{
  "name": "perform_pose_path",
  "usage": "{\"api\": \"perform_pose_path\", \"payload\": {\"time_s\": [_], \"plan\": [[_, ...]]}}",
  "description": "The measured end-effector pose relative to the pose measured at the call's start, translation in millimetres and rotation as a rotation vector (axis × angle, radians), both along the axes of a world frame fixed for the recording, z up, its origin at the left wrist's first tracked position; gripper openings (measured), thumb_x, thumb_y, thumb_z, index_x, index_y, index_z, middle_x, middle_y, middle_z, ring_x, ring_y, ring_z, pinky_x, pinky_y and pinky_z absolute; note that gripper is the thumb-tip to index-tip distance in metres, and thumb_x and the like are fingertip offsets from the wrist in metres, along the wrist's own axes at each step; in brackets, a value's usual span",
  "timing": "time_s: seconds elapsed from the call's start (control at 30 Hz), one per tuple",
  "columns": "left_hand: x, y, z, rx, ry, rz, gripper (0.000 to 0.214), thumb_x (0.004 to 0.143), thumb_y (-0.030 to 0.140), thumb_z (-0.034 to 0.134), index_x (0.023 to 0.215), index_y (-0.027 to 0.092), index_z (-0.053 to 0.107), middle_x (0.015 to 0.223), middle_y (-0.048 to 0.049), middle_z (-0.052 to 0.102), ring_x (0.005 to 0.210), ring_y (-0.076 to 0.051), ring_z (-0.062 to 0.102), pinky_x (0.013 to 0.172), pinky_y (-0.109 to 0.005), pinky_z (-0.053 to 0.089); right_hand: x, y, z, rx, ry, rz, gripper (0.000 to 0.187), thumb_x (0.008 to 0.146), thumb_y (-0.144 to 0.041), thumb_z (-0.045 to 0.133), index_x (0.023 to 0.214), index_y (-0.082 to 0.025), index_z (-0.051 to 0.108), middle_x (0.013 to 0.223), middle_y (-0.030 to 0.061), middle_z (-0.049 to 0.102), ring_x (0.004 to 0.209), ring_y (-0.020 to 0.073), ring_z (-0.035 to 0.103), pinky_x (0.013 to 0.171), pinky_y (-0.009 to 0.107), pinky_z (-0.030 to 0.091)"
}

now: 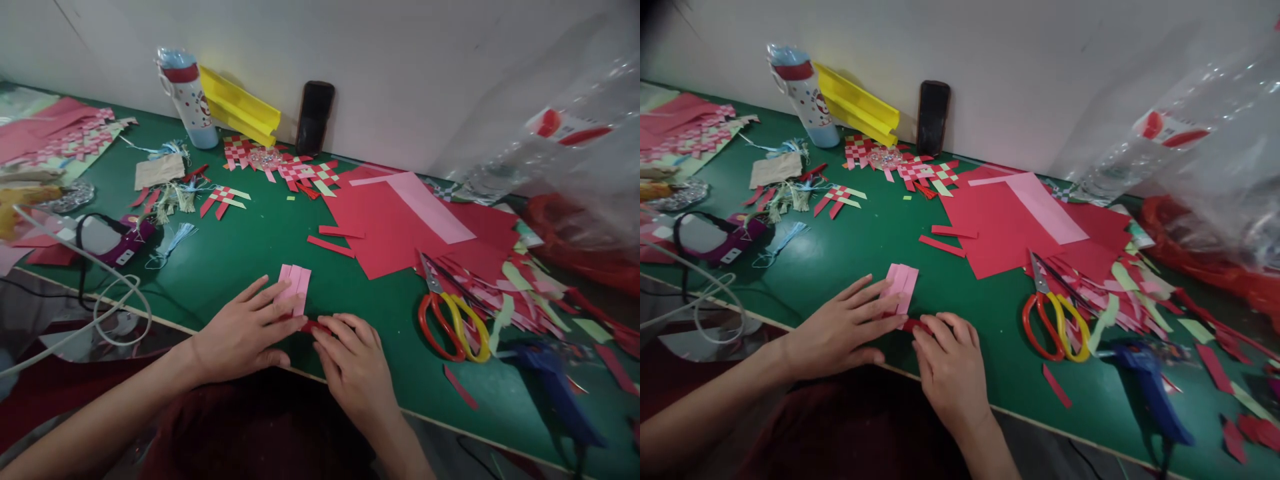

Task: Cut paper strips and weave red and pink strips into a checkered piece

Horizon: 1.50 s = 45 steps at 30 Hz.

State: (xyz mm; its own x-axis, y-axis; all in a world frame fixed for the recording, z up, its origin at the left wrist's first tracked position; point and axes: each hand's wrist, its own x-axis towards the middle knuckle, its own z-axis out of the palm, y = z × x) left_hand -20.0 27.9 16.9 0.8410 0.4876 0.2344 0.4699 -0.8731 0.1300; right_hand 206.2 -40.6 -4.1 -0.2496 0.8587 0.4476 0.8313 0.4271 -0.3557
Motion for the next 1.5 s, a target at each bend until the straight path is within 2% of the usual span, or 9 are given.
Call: {"api": "perform_pose_path", "payload": {"time_s": [0.07, 0.17, 0.4, 0.7, 0.87, 1.0, 1.2, 1.37, 1.5], "plan": [[1, 1, -4.8, -0.004, 0.040, -0.037, 0.066, 0.086, 0.067, 0.046, 0.138, 0.026, 0.046, 0.144, -0.0044, 0.049, 0.140, -0.028, 0.032, 0.118, -0.051, 0.016, 0, 0, 1.2, -0.006, -0.011, 0.002, 0.020, 0.092, -0.022, 0.054, 0.102, -0.024, 0.071, 0.106, 0.0033, 0.071, 0.103, 0.0216, 0.055, 0.087, 0.038, 0.044], [0, 5, -11.1, -0.048, 0.068, -0.034, 0.077, 0.085, 0.072, 0.040, 0.143, 0.021, 0.041, 0.146, -0.0067, 0.047, 0.141, -0.026, 0.031, 0.119, -0.048, 0.012, 0, 0, 2.5, -0.002, -0.017, 0.008, 0.019, 0.092, -0.021, 0.054, 0.100, -0.024, 0.071, 0.105, 0.0030, 0.072, 0.102, 0.0214, 0.055, 0.086, 0.038, 0.044], [-6, 13, -15.0, -0.143, 0.095, -0.056, 0.079, 0.087, 0.071, 0.038, 0.148, 0.021, 0.032, 0.150, -0.0067, 0.041, 0.142, -0.024, 0.029, 0.119, -0.045, 0.007, 2, 0, -0.2, -0.024, -0.015, 0.010, 0.019, 0.091, -0.020, 0.056, 0.101, -0.024, 0.071, 0.108, 0.0030, 0.071, 0.104, 0.0219, 0.055, 0.087, 0.038, 0.044], [-6, 14, -12.7, -0.169, 0.079, -0.051, 0.077, 0.088, 0.069, 0.039, 0.148, 0.022, 0.031, 0.150, -0.0079, 0.041, 0.141, -0.025, 0.032, 0.119, -0.047, 0.002, 1, 1, 0.9, -0.018, 0.003, 0.008, 0.018, 0.091, -0.019, 0.056, 0.101, -0.024, 0.070, 0.107, 0.0025, 0.071, 0.102, 0.0213, 0.055, 0.087, 0.038, 0.043], [-7, 14, -12.1, -0.173, 0.058, -0.042, 0.072, 0.089, 0.065, 0.043, 0.146, 0.022, 0.035, 0.149, -0.0073, 0.043, 0.141, -0.024, 0.033, 0.119, -0.048, 0.009, 0, 0, 0.5, -0.024, 0.001, 0.002, 0.018, 0.091, -0.020, 0.056, 0.101, -0.025, 0.070, 0.107, 0.0025, 0.071, 0.103, 0.0212, 0.055, 0.087, 0.038, 0.043], [-13, 17, -10.9, -0.146, 0.005, 0.023, 0.053, 0.094, 0.045, 0.051, 0.141, 0.023, 0.043, 0.146, -0.0061, 0.046, 0.141, -0.024, 0.032, 0.118, -0.048, 0.019, 0, 0, -0.6, -0.019, -0.016, -0.013, 0.019, 0.090, -0.020, 0.056, 0.100, -0.026, 0.071, 0.106, 0.0027, 0.071, 0.104, 0.0209, 0.056, 0.087, 0.037, 0.044], [-20, 21, -7.4, -0.198, -0.130, 0.048, 0.048, 0.088, 0.034, 0.061, 0.132, 0.020, 0.052, 0.136, -0.0096, 0.057, 0.130, -0.023, 0.047, 0.113, -0.047, 0.034, 1, 1, -0.1, -0.035, -0.020, -0.011, 0.019, 0.091, -0.021, 0.055, 0.100, -0.026, 0.071, 0.105, 0.0042, 0.071, 0.102, 0.0216, 0.057, 0.087, 0.040, 0.045], [-20, 19, -10.1, -0.231, -0.219, 0.089, 0.036, 0.087, 0.027, 0.061, 0.121, 0.017, 0.058, 0.125, -0.0094, 0.062, 0.121, -0.021, 0.054, 0.111, -0.045, 0.038, 1, 5, 6.8, -0.007, -0.032, 0.003, 0.020, 0.092, -0.024, 0.057, 0.108, -0.021, 0.068, 0.104, 0.0071, 0.070, 0.100, 0.0218, 0.058, 0.088, 0.040, 0.046], [-19, 18, -11.6, -0.243, -0.275, 0.103, 0.027, 0.089, 0.025, 0.058, 0.114, 0.019, 0.061, 0.117, -0.0076, 0.065, 0.116, -0.019, 0.057, 0.109, -0.045, 0.039, -13, 14, 13.5, -0.027, -0.022, 0.007, 0.018, 0.092, -0.025, 0.057, 0.104, -0.022, 0.068, 0.104, 0.0073, 0.069, 0.101, 0.0223, 0.057, 0.089, 0.041, 0.047]]}}
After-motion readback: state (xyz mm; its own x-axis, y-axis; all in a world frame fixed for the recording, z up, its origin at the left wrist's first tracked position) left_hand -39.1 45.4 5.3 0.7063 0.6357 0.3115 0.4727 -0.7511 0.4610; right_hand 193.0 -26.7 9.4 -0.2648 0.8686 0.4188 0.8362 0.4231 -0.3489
